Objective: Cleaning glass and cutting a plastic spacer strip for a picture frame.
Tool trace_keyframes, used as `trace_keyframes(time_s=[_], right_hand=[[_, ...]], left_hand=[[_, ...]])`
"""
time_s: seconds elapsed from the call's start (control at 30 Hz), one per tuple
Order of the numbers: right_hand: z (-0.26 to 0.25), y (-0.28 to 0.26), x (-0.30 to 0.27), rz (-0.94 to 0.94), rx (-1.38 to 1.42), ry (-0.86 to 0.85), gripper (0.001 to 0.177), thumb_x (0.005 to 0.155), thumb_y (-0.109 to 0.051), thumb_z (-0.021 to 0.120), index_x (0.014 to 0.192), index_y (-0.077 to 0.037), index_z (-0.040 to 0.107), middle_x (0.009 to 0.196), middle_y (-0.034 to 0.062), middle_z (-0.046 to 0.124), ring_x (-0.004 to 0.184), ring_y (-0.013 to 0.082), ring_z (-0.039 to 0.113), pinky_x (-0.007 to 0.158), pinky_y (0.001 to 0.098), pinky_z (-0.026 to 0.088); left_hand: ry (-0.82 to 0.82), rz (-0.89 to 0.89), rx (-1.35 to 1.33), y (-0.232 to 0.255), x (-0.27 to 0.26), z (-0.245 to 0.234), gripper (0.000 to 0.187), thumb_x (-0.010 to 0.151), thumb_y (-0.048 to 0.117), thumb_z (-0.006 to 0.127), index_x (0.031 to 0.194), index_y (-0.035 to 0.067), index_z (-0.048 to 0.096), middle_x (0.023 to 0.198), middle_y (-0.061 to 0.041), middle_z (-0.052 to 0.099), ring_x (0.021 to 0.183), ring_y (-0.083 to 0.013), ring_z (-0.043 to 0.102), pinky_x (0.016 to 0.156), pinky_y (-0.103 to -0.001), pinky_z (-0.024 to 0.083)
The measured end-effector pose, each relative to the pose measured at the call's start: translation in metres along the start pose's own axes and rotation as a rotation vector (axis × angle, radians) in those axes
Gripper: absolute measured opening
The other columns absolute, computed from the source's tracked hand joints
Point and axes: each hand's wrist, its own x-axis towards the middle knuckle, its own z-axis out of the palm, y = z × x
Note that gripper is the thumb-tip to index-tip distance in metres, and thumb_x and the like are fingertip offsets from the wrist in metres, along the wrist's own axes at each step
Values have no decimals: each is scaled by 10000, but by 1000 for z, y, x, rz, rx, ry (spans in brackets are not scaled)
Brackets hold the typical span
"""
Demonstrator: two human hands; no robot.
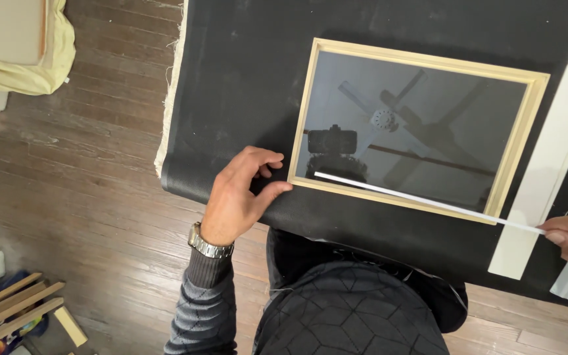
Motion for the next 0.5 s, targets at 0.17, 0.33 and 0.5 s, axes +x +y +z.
trace_keyframes(time_s=[0.17, 0.33, 0.5], right_hand=[[-27, -125, -5, 68, 39, -52, 310, 1003, -270, 560, 1062, -40, 759, 708, 98, 739, 577, 176, 672, 555, 325, 580], [-23, -112, 0, 19, -67, -132, 284, 1044, -248, 609, 1133, -55, 796, 819, 113, 679, 693, 214, 655, 645, 327, 604], [-4, -92, 7, 124, 28, -122, 281, 1015, -255, 608, 1086, -41, 777, 843, 136, 752, 736, 229, 737, 701, 344, 609]], left_hand=[[-52, 91, 66, 4, 2, 7, 573, 771, 201, 900, 1221, 37, 584, 1130, -90, 672, 905, -223, 658, 832, -368, 546], [-47, 61, 89, 3, 2, 11, 563, 769, 200, 906, 1209, 61, 582, 1094, -69, 670, 900, -215, 653, 853, -369, 538], [1, 57, 63, -6, -2, 16, 610, 770, 163, 913, 1244, 54, 544, 1063, -49, 681, 902, -206, 651, 875, -379, 514]])
